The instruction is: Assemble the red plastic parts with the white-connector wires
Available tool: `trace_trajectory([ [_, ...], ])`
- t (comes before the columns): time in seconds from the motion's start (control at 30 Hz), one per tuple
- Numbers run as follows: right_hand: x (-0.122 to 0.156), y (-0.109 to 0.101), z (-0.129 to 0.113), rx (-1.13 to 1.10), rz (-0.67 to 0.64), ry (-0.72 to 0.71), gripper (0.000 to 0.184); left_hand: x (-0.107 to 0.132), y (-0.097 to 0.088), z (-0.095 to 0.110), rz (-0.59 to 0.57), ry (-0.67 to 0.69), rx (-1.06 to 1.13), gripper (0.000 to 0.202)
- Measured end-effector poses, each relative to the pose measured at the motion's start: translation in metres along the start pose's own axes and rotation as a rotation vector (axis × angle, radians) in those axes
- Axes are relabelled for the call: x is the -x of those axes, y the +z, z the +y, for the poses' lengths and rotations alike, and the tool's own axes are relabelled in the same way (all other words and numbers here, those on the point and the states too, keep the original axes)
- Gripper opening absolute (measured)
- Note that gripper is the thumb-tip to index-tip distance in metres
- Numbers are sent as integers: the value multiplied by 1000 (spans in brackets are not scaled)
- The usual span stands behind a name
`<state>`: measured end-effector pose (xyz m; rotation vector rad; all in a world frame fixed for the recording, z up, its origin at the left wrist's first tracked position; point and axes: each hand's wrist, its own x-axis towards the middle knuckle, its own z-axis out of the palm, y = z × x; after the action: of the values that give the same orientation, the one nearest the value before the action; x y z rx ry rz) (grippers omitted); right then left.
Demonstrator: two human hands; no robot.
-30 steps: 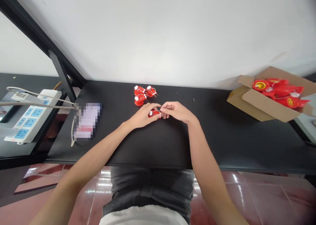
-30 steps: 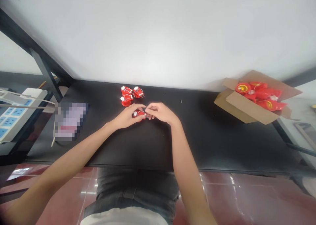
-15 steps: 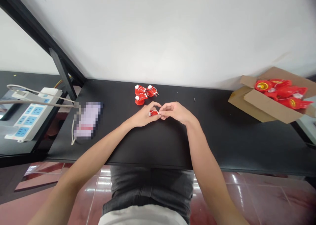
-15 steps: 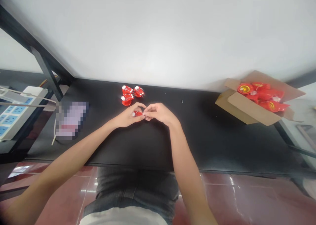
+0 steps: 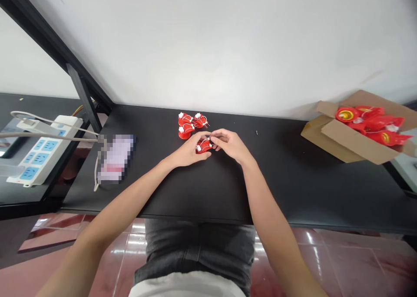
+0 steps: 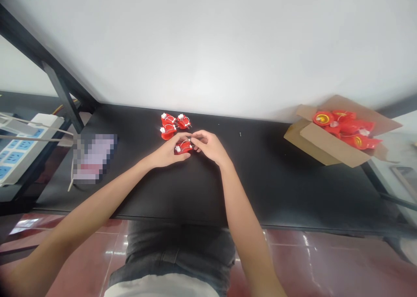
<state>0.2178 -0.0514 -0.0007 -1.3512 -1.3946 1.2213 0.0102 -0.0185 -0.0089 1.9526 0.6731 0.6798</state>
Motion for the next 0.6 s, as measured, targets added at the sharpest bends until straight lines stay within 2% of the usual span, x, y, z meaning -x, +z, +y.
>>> trace_trajectory([
  [0.17, 4, -11, -2, 118, 5, 52, 28, 0, -1, -7, 59, -46, -128, 56],
  [0.3, 7, -17, -3, 134, -152, 29, 24, 1, -1, -3, 24, -57, -212, 46],
  [0.37, 7, -16, -3, 144, -181, 8, 21, 1, -1, -1, 4, -28, -270, 35],
  [0.47, 7, -12, -4, 183, -153, -25, 17, 1, 0, -1, -4, -2, -324, 27],
  [0.6, 7, -8, -7, 222, -85, -90, 14, 1, 2, -1, -8, 9, -340, 27],
])
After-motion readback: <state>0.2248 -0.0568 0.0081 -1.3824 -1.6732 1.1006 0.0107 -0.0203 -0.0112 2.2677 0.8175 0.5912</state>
